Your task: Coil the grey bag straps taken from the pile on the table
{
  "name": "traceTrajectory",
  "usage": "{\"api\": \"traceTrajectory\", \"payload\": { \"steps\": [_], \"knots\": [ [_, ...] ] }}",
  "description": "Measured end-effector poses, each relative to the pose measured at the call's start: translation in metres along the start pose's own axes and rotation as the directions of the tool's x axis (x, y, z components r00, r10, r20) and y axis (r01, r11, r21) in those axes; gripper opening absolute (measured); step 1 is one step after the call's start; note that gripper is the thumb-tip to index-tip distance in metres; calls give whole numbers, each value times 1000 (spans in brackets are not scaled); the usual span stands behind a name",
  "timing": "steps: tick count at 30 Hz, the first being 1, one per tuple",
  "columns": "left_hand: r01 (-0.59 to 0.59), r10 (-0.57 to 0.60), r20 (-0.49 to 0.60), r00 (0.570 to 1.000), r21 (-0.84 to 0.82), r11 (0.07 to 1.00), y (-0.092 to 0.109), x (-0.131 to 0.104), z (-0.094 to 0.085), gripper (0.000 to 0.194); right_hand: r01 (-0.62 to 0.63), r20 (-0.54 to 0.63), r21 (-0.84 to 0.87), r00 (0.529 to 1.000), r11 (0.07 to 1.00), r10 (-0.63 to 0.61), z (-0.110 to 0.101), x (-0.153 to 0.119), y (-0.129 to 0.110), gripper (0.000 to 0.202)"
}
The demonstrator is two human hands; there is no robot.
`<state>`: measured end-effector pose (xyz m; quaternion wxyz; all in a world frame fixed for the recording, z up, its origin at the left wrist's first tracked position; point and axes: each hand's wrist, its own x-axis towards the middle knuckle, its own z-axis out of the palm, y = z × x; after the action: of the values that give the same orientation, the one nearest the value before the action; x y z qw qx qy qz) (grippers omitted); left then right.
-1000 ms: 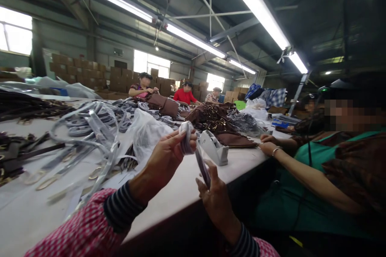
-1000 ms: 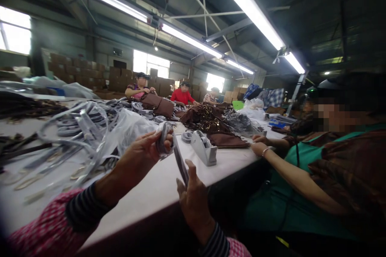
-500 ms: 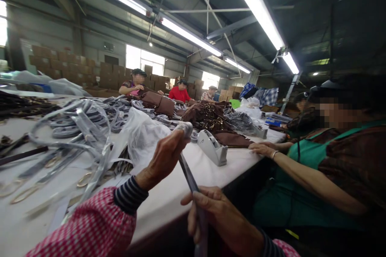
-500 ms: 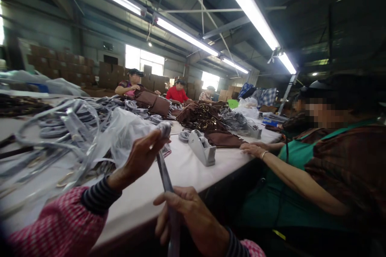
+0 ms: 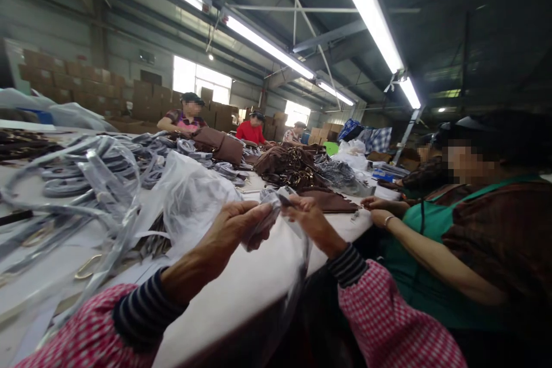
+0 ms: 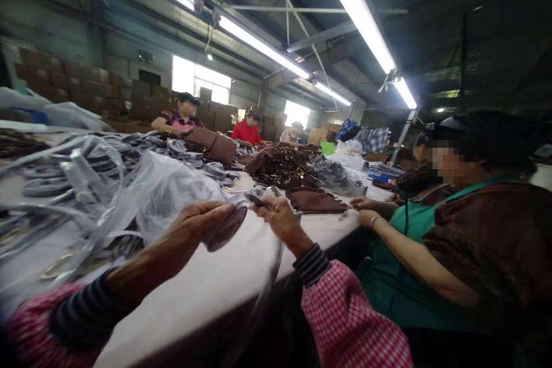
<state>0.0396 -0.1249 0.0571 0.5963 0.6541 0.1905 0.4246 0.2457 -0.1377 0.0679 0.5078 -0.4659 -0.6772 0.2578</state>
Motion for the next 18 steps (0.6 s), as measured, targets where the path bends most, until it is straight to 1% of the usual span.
{"api": "traceTrajectory", "payload": {
  "steps": [2, 3, 4, 5, 6, 7, 8, 10, 12, 13, 15, 16, 17, 18],
  "knots": [
    [72, -80, -65, 995, -122, 990, 0, 2, 0, 46, 69, 57, 54, 996, 996, -72, 31, -7, 14, 29],
    [105, -122, -95, 988, -165, 981, 1, 3, -1, 46, 108, 33, 92, 993, 990, -111, 47, -11, 18, 32],
    [139, -164, -117, 979, -200, 970, 2, 4, -3, 45, 138, -21, 117, 990, 984, -136, 62, -16, 21, 35],
    [164, -196, -130, 972, -223, 961, 5, 4, -4, 45, 156, -102, 118, 984, 981, -144, 74, -20, 23, 38],
    [180, -216, -135, 967, -236, 955, 8, 4, -6, 44, 161, -185, 83, 972, 983, -144, 82, -22, 24, 36],
    [193, -230, -134, 964, -240, 951, 12, 4, -7, 44, 153, -246, 5, 958, 988, -148, 87, -24, 25, 33],
    [209, -243, -125, 962, -239, 948, 15, 3, -9, 44, 137, -281, -106, 946, 985, -162, 88, -24, 27, 31],
    [252, -279, -88, 956, -232, 939, 19, 4, -14, 44, 93, -282, -360, 938, 928, -204, 76, -21, 31, 35],
    [320, -335, -32, 942, -225, 920, 18, 7, -19, 45, 72, -224, -555, 946, 829, -233, 54, -16, 36, 40],
    [351, -362, -8, 932, -222, 910, 15, 8, -21, 45, 81, -184, -612, 953, 786, -241, 42, -13, 40, 40],
    [389, -398, 5, 917, -216, 895, 7, 13, -24, 46, 129, -84, -651, 967, 748, -240, 21, -9, 47, 39],
    [397, -408, -6, 913, -215, 892, 4, 14, -25, 45, 154, -42, -633, 972, 758, -232, 16, -8, 50, 38],
    [399, -413, -25, 910, -214, 892, 0, 15, -25, 45, 165, -19, -594, 976, 788, -219, 15, -9, 54, 38],
    [396, -414, -50, 909, -213, 893, -3, 16, -25, 44, 160, -15, -534, 980, 830, -199, 18, -10, 57, 40]
  ]
}}
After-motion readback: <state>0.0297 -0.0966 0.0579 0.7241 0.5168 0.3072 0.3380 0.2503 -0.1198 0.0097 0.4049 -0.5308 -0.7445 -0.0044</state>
